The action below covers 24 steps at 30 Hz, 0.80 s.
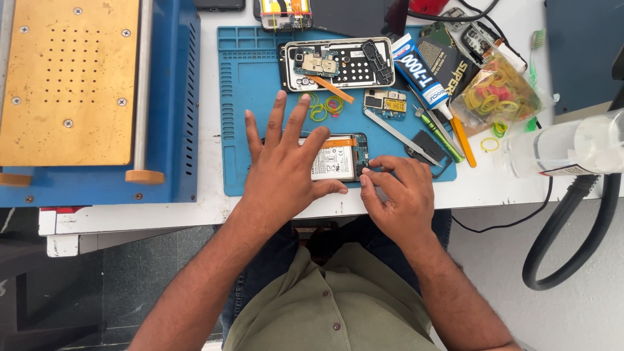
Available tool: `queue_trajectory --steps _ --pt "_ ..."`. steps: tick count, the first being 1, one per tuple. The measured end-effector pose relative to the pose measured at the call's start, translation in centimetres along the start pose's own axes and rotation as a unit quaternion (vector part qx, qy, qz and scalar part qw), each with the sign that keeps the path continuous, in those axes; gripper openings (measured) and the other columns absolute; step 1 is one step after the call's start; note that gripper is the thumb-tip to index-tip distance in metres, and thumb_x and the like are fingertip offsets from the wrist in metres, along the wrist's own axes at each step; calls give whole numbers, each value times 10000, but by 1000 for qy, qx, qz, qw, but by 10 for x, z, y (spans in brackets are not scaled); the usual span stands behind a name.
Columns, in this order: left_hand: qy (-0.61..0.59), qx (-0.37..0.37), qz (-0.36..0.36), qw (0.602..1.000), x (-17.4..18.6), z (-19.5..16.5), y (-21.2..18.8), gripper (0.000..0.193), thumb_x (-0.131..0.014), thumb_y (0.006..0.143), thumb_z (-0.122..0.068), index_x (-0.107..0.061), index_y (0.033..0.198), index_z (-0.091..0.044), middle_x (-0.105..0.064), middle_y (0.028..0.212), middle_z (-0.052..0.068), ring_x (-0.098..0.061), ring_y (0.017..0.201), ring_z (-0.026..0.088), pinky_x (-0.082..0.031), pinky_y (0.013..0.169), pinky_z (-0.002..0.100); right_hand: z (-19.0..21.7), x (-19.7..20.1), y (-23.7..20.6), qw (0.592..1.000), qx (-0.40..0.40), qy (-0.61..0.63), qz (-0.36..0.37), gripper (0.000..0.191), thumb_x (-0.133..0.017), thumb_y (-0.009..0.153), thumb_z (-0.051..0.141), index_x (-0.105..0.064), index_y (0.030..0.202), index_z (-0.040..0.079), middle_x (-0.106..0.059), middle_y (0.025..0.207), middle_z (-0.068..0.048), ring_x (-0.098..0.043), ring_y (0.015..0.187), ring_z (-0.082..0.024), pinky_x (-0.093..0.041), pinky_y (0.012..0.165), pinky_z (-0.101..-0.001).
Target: The person handles a disassembled smartphone, using a metal spudger to pry and lift internal components. They remove the battery and ribbon cables, then place the phone on the workbench and continue to manipulate the internal parts.
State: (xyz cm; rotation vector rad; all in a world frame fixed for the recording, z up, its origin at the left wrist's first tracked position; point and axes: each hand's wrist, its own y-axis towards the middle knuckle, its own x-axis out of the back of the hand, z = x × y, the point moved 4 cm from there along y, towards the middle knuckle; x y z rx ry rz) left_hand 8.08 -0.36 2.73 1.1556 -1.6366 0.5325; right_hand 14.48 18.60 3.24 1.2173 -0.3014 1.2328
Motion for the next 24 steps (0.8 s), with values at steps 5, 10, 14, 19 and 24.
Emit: queue_trajectory --steps 5,10,14,19,24 --pt "-5 -16 -17 1000 -4 2 0 959 -787 636 -776 -607 1341 -152 -219 1623 196 -9 1530 408 57 1145 807 -2 -1 -1 1000 -2 2 2 71 -788 901 136 -763 939 82 -713 1064 -12 -607 909 -187 -427 853 -372" --pt "6 -43 -23 999 -3 1 -2 781 -785 682 -747 -657 1248 -224 -226 1653 157 9 1544 400 51 1162 806 -1 -2 -1 1000 -2 2 3 75 -784 896 135 -766 944 81 -712 1073 -20 -611 916 -192 -432 850 -372" --pt "5 -44 -27 999 -1 1 -1 797 -784 663 -748 -667 1238 -208 -239 1650 156 -3 1544 400 43 1166 803 -2 -2 -1 1000 -4 4 3 74 -779 902 134 -763 947 78 -713 1081 -21 -610 925 -194 -436 856 -370" --pt "41 -63 -60 995 5 0 -7 863 -712 685 -824 -694 1268 -187 -242 1676 156 -13 1562 398 30 1182 790 -3 -2 -2 1000 -3 4 7 69 -781 907 145 -764 932 83 -712 1064 -19 -608 907 -183 -430 843 -368" --pt "54 -47 -47 996 12 11 -17 937 -641 674 -881 -696 1302 -187 -243 1681 161 -19 1559 408 33 1180 778 -3 -2 -2 1000 -1 4 6 70 -781 907 143 -761 928 79 -713 1064 -21 -604 905 -182 -426 842 -365"
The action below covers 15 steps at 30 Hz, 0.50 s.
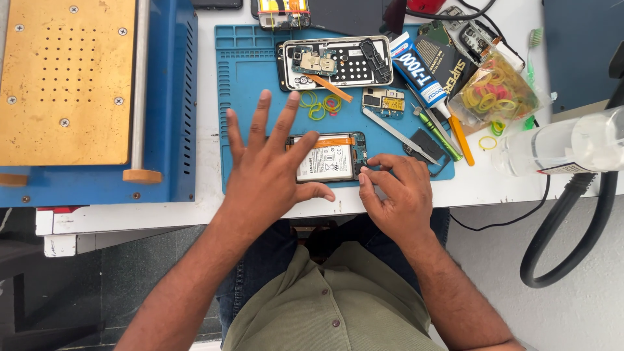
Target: The person handles a disassembled smartphone, using a metal spudger to pry and lift internal components. They remove the battery and ribbon cables, then place the phone on the workbench and continue to manipulate the internal parts.
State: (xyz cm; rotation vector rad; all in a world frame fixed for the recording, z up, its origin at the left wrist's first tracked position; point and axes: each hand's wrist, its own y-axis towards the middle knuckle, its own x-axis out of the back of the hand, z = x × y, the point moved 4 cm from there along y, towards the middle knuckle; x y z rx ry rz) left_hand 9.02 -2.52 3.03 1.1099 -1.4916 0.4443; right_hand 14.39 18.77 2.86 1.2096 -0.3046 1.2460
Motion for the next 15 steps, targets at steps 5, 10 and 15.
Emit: queue_trajectory --steps 5,10,15 --pt "8 29 4 1000 5 9 -13 965 -598 677 -891 -686 1351 -207 -239 1672 169 -37 1559 418 38 1177 775 1 1 0 1000 2 -2 -2 67 -784 902 133 -761 922 73 -714 1063 -21 -604 902 -183 -424 841 -366" --pt "27 53 8 998 4 17 -22 987 -550 700 -910 -668 1369 -193 -226 1678 191 -42 1555 433 36 1175 777 2 1 0 1000 0 0 -1 60 -783 901 124 -762 925 73 -713 1073 -21 -607 917 -185 -432 854 -367" --pt "44 66 0 997 1 18 -26 988 -510 711 -921 -666 1364 -196 -223 1673 194 -41 1553 428 14 1165 790 2 0 1 1000 2 2 -4 60 -785 899 123 -763 927 74 -714 1075 -22 -608 915 -183 -430 854 -368"
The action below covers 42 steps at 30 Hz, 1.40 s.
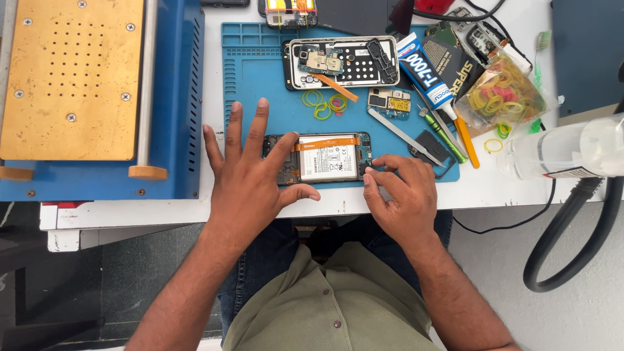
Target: The person handles a disassembled smartphone, using a metal spudger to pry and lift internal components. They remove the battery and ribbon cables, then place the phone on the workbench and continue to manipulate the internal parts.
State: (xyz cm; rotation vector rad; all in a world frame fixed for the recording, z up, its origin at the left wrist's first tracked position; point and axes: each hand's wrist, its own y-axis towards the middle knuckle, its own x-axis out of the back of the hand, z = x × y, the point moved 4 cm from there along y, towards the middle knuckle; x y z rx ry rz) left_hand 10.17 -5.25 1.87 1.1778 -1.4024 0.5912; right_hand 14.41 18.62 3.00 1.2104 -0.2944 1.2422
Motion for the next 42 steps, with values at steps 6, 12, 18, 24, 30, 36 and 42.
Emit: queue_trajectory --steps 6,12,18,24,30,36,42 --pt "-6 20 -15 1000 -1 2 -3 1065 -504 710 -936 -596 1418 -145 -217 1659 215 -58 1559 419 -26 1190 776 -1 0 -1 1000 -4 0 0 57 -782 902 120 -760 926 74 -717 1076 -24 -612 921 -184 -430 861 -371" --pt "-15 35 -36 999 -1 3 -6 1043 -517 741 -927 -577 1370 -97 -243 1634 232 -79 1561 415 -53 1218 744 -1 -1 -1 1000 3 -1 -3 54 -776 918 118 -757 930 70 -721 1082 -31 -619 926 -182 -432 861 -372" --pt "-8 29 -38 999 -2 3 -7 975 -521 769 -913 -634 1275 -87 -270 1623 227 -99 1556 417 -56 1224 734 -1 -1 -2 1000 5 0 -6 57 -775 929 125 -758 931 71 -720 1077 -33 -619 926 -183 -436 865 -370" --pt "-24 25 -44 998 -1 3 -9 940 -531 782 -895 -655 1257 -93 -285 1614 217 -107 1554 408 -57 1233 717 -1 -1 -2 1000 5 -1 -6 57 -772 919 121 -756 942 72 -724 1071 -37 -624 932 -193 -439 861 -376" --pt "-32 23 -44 998 1 3 -10 926 -553 786 -878 -657 1264 -92 -291 1617 212 -125 1554 398 -83 1247 692 -3 1 -4 1000 1 0 -30 161 -690 941 48 -697 1101 41 -716 1145 -65 -654 1045 -242 -466 946 -387" --pt "-44 22 -41 998 3 2 -9 914 -599 763 -852 -654 1270 -93 -307 1595 199 -158 1537 393 -122 1247 674 -4 -1 -5 1000 -4 -20 -21 222 -659 877 -10 -722 1077 61 -715 1141 -61 -640 1041 -244 -470 937 -386" --pt "-57 21 -45 997 5 1 -9 871 -685 755 -796 -651 1279 -101 -329 1577 194 -180 1525 390 -148 1239 671 -5 -3 -5 1000 1 -27 -10 226 -671 884 3 -733 1095 57 -700 1154 -63 -632 1057 -232 -470 951 -392"
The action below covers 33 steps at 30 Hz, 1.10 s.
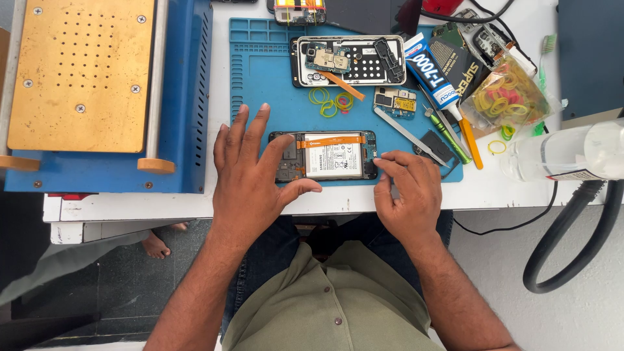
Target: The person handles a disassembled smartphone, using a metal spudger to pry and lift internal components. They remove the battery and ribbon cables, then place the phone on the workbench and continue to manipulate the internal parts.
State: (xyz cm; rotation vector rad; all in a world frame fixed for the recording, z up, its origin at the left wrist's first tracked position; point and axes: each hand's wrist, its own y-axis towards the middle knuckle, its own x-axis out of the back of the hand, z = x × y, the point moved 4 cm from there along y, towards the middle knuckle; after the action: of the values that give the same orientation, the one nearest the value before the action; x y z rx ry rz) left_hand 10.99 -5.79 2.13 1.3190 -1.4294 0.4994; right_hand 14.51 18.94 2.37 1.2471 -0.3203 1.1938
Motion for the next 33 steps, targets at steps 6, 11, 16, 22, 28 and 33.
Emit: queue_trajectory --steps 6,11,16,22,28,33 --pt "-6 0 3 1000 1 -1 0 843 -728 758 -754 -649 1288 -103 -343 1576 193 -189 1525 388 -164 1239 665 1 0 1 1000 0 -3 8 218 -706 898 51 -737 1113 59 -693 1171 -66 -626 1050 -225 -464 952 -401" --pt "-13 1 5 1000 3 -2 0 848 -749 735 -745 -652 1282 -105 -357 1567 190 -199 1520 384 -171 1232 664 4 1 4 999 11 -6 35 293 -755 934 193 -735 1197 65 -667 1231 -76 -612 1046 -223 -454 967 -420" --pt "-22 1 3 1000 4 -3 2 844 -761 730 -734 -655 1282 -104 -369 1560 195 -210 1516 388 -176 1231 664 7 0 7 996 18 -38 80 438 -752 944 396 -728 1263 96 -623 1290 -92 -582 1070 -242 -416 967 -439" --pt "-28 -2 3 1000 5 -2 1 821 -769 730 -727 -660 1263 -112 -370 1561 194 -211 1517 387 -173 1231 668 9 3 13 993 11 -26 116 484 -780 927 428 -726 1280 100 -566 1369 -109 -562 1121 -259 -405 1009 -454" --pt "-27 -4 -1 1000 5 -2 1 803 -767 746 -719 -656 1271 -122 -372 1564 188 -211 1523 378 -175 1237 664 7 9 27 986 89 -62 125 473 -815 870 424 -720 1193 92 -544 1401 -137 -520 1277 -351 -397 1040 -471" --pt "-30 -1 6 1000 4 -2 2 820 -766 730 -719 -653 1279 -120 -369 1558 186 -213 1514 375 -177 1231 661 -2 8 32 983 105 -15 147 476 -831 858 394 -714 1207 93 -587 1390 -116 -543 1285 -307 -384 1012 -467"
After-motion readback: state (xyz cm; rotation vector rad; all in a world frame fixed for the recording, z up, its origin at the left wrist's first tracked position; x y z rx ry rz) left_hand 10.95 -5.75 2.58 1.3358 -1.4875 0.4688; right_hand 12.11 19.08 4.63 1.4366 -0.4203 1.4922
